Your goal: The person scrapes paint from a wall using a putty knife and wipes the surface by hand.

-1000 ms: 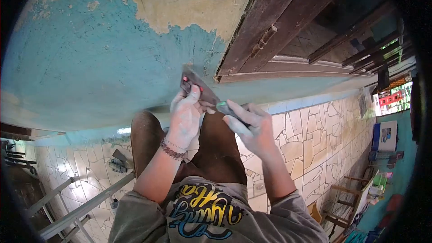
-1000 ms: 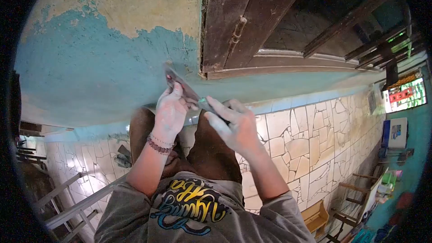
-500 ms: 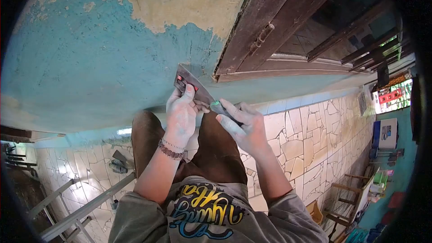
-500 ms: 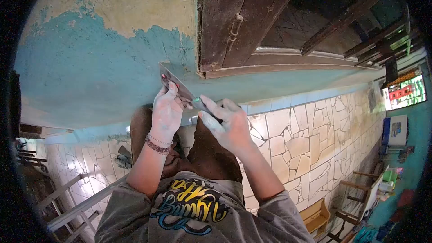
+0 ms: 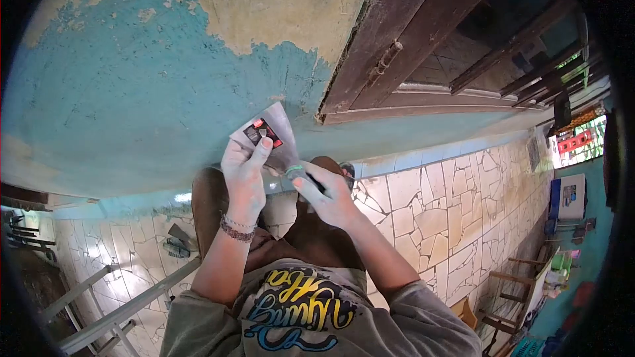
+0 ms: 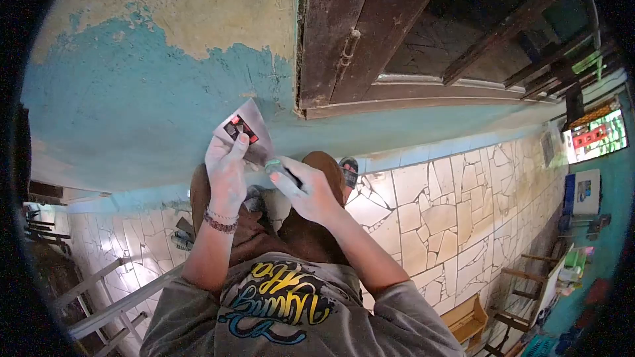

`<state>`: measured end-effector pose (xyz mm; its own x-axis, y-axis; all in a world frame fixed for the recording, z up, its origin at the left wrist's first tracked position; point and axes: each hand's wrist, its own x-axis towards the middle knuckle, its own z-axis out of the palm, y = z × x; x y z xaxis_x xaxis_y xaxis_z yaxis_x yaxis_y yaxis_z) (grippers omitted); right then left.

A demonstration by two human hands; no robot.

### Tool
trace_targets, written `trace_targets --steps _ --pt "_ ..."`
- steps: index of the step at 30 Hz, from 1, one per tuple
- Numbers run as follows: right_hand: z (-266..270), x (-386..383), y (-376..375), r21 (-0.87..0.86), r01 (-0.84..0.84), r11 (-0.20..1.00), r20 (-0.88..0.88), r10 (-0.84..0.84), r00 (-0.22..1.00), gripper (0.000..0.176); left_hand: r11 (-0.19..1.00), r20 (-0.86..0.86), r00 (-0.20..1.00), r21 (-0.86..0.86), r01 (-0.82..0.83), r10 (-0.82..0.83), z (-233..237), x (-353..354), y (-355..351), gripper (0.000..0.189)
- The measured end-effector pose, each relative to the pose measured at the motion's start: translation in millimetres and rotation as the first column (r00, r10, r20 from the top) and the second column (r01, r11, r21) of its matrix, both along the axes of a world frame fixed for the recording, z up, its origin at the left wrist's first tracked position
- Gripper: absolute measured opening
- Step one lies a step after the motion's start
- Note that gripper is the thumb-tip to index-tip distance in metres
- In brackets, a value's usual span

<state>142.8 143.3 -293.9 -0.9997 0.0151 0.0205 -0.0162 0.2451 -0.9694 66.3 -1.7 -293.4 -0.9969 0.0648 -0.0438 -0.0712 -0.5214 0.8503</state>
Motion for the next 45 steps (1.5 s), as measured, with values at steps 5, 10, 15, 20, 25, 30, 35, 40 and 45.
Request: trace_targets --steps 5,10,15,20,25,30,35,40,45 --pt "-7 -40 -55 -0.638 0.005 0.770 0.191 0.152 0.970 0.033 0.969 -0.240 0.965 -0.195 -0.152 0.103 17 -4 -21 0.025" --pt "-8 -66 -89 -0.636 0.102 0.764 0.044 -0.096 0.994 0.029 0.980 -0.110 0.992 -0.197 0.032 -0.055 19 -10 -37 0.024" --pt "-8 -75 -104 -0.514 0.180 0.839 -0.104 -0.269 0.957 0.035 0.913 -0.052 0.993 -0.399 0.081 -0.110 -2 -23 -48 0.027" --pt "2 -76 -111 -0.460 0.254 0.851 -0.117 -0.342 0.932 0.036 0.910 -0.157 0.986 -0.398 -0.114 0.055 -1 -21 -36 0.031" --pt "7 -72 -114 -0.446 0.268 0.854 -0.113 -0.351 0.930 0.037 0.906 -0.173 0.981 -0.395 -0.155 0.092 9 -15 -36 0.029" --pt "11 -77 -113 -0.428 0.298 0.853 -0.212 -0.415 0.885 0.037 0.890 -0.215 0.967 -0.401 -0.215 0.137 13 -21 -28 0.030" --pt "25 -76 -108 -0.398 0.281 0.873 -0.160 -0.367 0.916 0.036 0.828 -0.224 0.971 -0.527 -0.194 0.085 30 -18 -33 0.033" --pt "11 -74 -109 -0.377 0.323 0.868 -0.158 -0.404 0.901 0.034 0.842 -0.204 0.965 -0.480 -0.246 0.166 15 -14 -24 0.031" --pt "18 -74 -107 -0.423 0.289 0.859 -0.165 -0.387 0.907 0.032 0.845 -0.231 0.965 -0.485 -0.223 0.122 22 -14 -28 0.028"
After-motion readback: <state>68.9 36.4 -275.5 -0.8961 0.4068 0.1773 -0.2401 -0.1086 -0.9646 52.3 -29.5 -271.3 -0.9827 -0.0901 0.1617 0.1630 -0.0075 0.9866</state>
